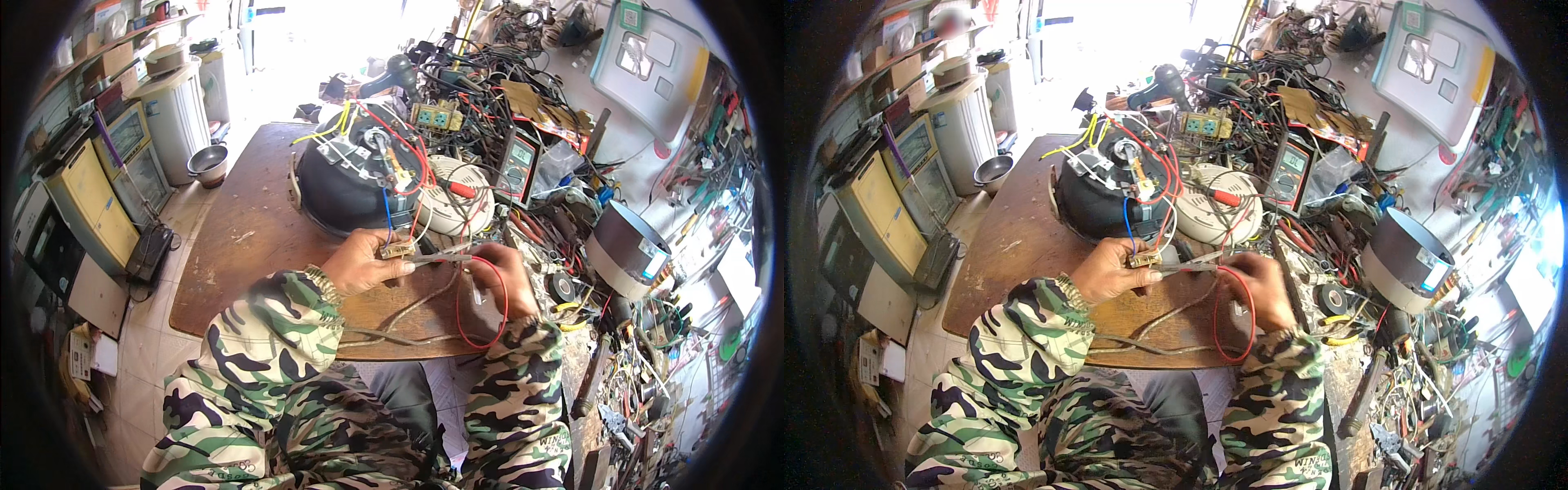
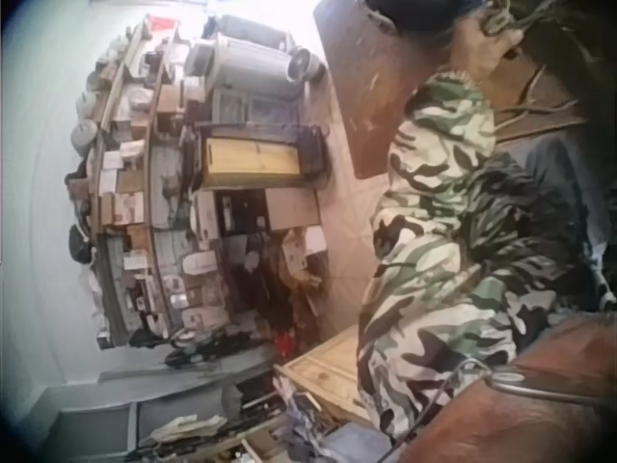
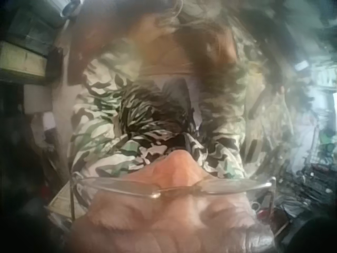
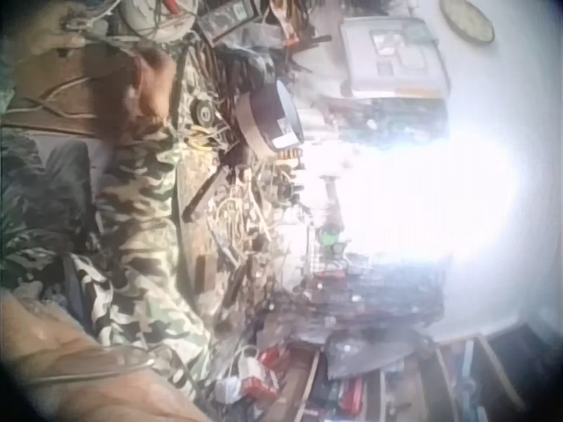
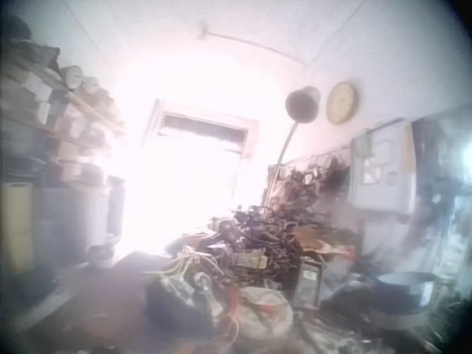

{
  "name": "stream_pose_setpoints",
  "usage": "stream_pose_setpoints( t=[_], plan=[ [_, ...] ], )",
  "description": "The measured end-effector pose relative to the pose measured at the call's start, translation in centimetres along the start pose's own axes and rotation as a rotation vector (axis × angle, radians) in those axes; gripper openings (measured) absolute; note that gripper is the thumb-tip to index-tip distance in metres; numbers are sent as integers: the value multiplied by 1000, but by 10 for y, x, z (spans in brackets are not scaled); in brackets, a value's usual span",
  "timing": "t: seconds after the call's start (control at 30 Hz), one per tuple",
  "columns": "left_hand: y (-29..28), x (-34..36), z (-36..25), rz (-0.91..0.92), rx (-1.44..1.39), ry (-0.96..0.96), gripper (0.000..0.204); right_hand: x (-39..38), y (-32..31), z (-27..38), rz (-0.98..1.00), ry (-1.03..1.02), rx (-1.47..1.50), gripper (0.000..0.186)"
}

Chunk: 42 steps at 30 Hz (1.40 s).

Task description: The person uses a multimeter to test electrical continuity on a small circuit board connected to a motor assembly. They repeatedly touch the multimeter probes to different points on the board and observe the readings. Finally, they pick up a plastic appliance housing and place it over the motor.

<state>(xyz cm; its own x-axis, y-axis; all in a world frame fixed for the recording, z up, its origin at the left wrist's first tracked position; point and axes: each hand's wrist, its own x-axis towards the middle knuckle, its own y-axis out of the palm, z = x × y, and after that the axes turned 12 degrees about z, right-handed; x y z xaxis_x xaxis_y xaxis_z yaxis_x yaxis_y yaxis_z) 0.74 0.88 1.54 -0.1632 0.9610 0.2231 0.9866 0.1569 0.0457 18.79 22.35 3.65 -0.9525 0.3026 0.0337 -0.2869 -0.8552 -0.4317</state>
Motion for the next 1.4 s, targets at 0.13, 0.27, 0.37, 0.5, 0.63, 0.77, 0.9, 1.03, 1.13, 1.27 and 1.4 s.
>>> stream_pose_setpoints(
  t=[0.13,0.27,0.37,0.5,0.63,0.77,0.9,1.03,1.13,1.27,1.4],
  plan=[
    [5,13,10,1,-15,58,25,-48,5,13,-796,-230,120,17],
    [3,3,5,-74,44,27,25,-75,74,55,-558,-256,47,22],
    [10,12,10,-67,52,30,26,-56,94,41,-394,-122,-83,30],
    [3,-2,2,-151,121,68,24,-49,104,53,-385,-78,-229,39],
    [8,13,15,-124,78,112,22,-83,104,82,14,31,570,38],
    [12,16,15,-96,137,115,21,-48,113,42,-257,-60,646,38],
    [10,5,3,-129,217,94,22,-13,109,39,-276,40,815,35],
    [10,5,3,-100,173,86,24,13,109,29,-325,-15,892,27],
    [9,7,7,-47,170,98,31,14,99,27,-386,-62,933,19],
    [5,7,11,17,112,68,37,14,58,13,-581,-230,319,25],
    [7,4,2,3,105,18,37,11,45,30,-495,-216,-76,26]
  ],
)
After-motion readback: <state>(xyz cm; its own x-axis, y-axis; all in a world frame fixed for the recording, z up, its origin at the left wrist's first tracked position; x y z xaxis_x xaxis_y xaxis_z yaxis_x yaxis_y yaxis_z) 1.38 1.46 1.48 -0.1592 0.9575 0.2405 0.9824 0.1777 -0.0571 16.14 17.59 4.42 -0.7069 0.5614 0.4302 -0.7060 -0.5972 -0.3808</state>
